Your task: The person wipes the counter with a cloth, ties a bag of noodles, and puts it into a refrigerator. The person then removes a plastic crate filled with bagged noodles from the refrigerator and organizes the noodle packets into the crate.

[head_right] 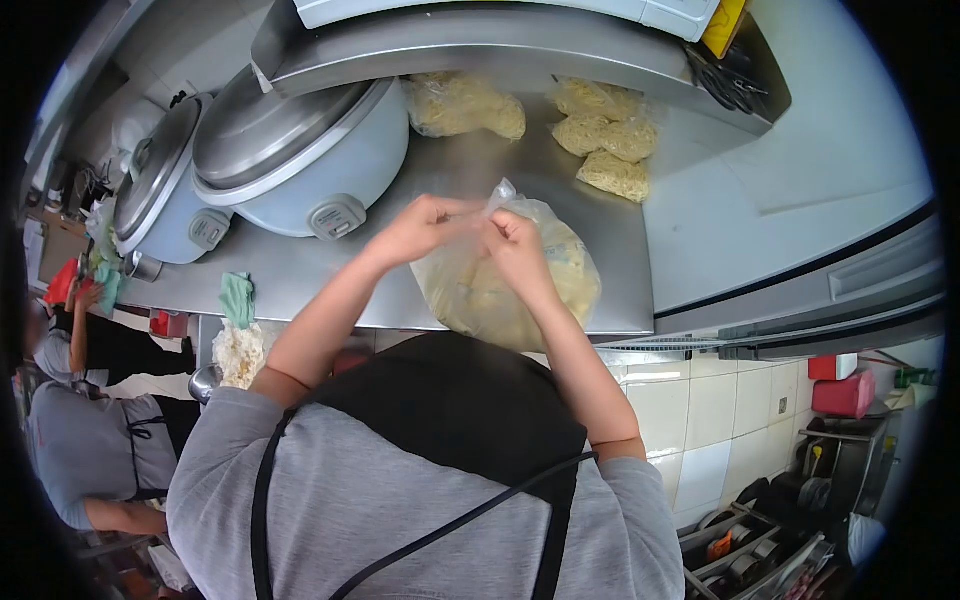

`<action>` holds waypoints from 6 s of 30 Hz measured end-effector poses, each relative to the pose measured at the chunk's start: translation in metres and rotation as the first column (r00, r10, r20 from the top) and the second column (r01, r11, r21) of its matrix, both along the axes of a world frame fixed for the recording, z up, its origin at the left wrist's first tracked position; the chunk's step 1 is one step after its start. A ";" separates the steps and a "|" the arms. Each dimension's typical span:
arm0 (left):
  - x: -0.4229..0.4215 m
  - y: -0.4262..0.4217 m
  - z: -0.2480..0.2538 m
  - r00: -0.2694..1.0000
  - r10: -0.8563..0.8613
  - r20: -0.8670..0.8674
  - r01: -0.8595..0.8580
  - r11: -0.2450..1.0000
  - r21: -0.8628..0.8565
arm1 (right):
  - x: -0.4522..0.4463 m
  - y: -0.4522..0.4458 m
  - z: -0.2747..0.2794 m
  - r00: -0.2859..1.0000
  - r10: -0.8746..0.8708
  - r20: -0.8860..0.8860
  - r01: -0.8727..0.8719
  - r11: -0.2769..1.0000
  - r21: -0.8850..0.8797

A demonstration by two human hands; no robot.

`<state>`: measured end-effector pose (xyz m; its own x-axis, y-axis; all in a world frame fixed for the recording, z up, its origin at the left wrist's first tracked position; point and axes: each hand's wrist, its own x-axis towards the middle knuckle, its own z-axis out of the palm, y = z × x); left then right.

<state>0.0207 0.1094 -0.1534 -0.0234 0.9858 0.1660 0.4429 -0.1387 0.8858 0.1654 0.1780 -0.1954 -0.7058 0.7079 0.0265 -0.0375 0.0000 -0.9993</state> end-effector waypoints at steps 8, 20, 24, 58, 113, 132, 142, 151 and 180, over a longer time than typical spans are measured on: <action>0.005 0.002 -0.012 0.993 0.115 -0.006 -0.115 0.984 -0.139 | 0.006 -0.004 -0.001 0.977 -0.202 -0.075 0.201 0.979 -0.011; -0.018 0.008 -0.020 0.941 -0.120 0.316 0.203 0.948 -0.244 | 0.024 -0.014 -0.003 0.964 -0.260 0.063 0.130 0.660 0.740; -0.018 0.011 -0.030 0.954 -0.101 0.283 0.195 0.925 -0.327 | 0.018 -0.024 0.004 0.930 -0.363 0.061 0.199 0.637 0.745; -0.041 0.013 -0.076 0.919 0.065 -0.389 -0.017 0.992 0.126 | 0.075 -0.018 -0.036 0.978 -0.201 0.054 0.162 0.898 0.410; -0.011 0.047 -0.042 0.960 0.113 0.258 -0.185 0.943 0.276 | -0.031 0.034 -0.063 0.956 -0.271 0.110 0.260 0.960 0.106; -0.006 0.042 -0.096 0.961 0.275 -0.003 -0.270 0.945 0.187 | -0.023 0.038 -0.057 0.966 -0.231 -0.118 0.197 0.950 -0.243; -0.008 0.044 -0.097 0.970 0.211 -0.120 -0.206 0.977 0.053 | -0.021 0.020 -0.059 0.902 -0.401 -0.160 0.303 0.325 0.896; -0.012 0.036 -0.107 0.947 0.223 -0.231 -0.132 0.927 0.352 | -0.013 0.014 -0.057 0.887 -0.414 0.203 0.309 0.860 0.406; -0.043 0.058 -0.103 0.992 -0.110 -0.065 0.101 0.987 -0.124 | -0.011 0.017 -0.063 0.902 -0.432 0.026 0.117 0.301 0.946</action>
